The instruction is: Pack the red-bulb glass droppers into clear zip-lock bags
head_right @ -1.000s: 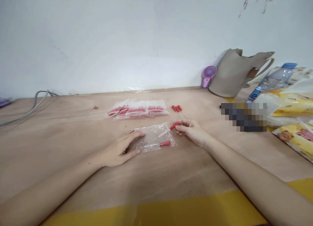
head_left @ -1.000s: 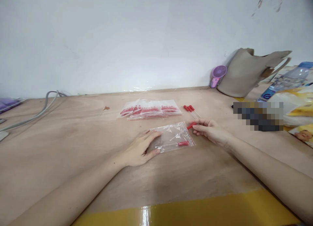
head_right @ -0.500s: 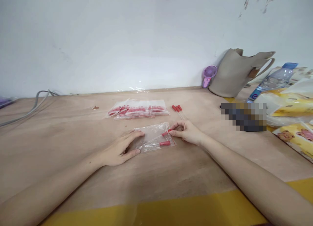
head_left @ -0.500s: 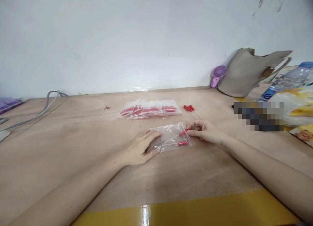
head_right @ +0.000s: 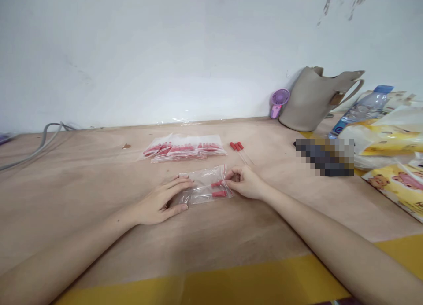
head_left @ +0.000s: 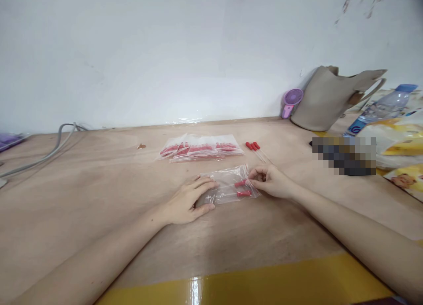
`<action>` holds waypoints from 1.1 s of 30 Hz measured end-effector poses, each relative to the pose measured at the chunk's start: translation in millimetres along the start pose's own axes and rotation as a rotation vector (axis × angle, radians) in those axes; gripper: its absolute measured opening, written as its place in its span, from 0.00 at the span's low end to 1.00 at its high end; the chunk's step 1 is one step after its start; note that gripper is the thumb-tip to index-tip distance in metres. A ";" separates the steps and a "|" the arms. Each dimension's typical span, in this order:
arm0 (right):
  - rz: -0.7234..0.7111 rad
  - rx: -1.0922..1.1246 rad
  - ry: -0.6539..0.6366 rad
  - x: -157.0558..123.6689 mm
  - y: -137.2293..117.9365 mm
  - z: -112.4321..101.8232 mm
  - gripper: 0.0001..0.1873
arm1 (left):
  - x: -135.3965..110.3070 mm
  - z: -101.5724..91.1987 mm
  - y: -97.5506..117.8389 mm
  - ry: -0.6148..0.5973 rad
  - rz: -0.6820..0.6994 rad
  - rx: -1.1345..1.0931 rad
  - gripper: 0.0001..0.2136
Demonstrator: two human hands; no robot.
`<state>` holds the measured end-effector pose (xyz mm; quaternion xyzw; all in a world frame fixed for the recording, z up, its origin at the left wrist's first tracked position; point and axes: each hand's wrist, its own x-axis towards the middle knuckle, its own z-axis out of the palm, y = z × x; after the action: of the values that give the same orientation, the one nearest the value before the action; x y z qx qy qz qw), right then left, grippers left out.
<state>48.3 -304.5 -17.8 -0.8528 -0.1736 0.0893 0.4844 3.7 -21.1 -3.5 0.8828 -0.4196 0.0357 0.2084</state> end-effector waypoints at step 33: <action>0.329 -0.363 0.468 83.7 11.8 -66.9 0.19 | 1.7 -1.0 4.4 0.047 -0.032 -0.062 0.06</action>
<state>149.5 -331.2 7.9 -0.9391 0.0693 -0.0643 0.3304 1.6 -24.4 -0.7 0.8814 -0.4011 0.0397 0.2461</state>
